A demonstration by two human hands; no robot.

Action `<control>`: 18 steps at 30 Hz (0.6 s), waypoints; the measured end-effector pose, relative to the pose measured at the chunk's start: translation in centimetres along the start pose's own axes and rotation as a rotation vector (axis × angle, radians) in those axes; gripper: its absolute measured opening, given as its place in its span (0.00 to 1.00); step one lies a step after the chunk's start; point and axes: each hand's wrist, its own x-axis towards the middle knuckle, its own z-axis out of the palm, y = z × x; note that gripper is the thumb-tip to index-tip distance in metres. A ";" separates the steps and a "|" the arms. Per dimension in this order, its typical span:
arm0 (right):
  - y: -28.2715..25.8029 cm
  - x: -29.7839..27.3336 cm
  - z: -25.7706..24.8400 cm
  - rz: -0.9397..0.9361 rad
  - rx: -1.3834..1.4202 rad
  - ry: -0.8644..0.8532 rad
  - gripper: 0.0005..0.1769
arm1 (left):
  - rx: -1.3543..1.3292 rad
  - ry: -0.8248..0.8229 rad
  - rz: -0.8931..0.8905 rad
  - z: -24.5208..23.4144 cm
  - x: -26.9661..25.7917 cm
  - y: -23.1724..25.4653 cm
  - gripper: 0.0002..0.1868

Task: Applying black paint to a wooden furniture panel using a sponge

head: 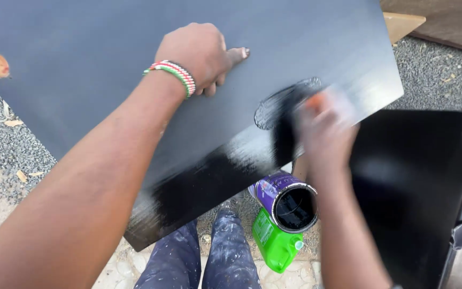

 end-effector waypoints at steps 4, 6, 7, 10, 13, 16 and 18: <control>-14.3 -10.5 0.3 -0.352 0.342 -0.213 0.06 | -0.020 -0.148 -0.153 -1.6 1.2 1.5 0.51; -14.5 -9.4 -0.7 -0.374 0.185 -0.236 0.14 | -0.067 -0.155 -0.150 -2.1 1.9 2.2 0.54; -10.8 -7.5 -0.7 -0.404 0.193 -0.204 0.08 | -0.056 -0.196 -0.210 -2.3 2.3 2.5 0.55; 9.1 3.1 0.6 -0.327 0.100 -0.149 0.14 | -0.050 -0.243 -0.279 -2.5 2.5 2.7 0.56; 22.0 14.4 -7.1 -0.170 -0.030 -0.103 0.08 | -0.055 -0.250 -0.303 -2.6 2.4 2.8 0.56; 23.7 15.0 -6.4 -0.137 -0.082 -0.039 0.11 | -0.047 -0.240 -0.293 -3.0 2.7 3.1 0.55; 17.0 6.7 -0.9 -0.149 -0.091 -0.020 0.16 | -0.037 -0.245 -0.287 -2.6 3.0 2.6 0.54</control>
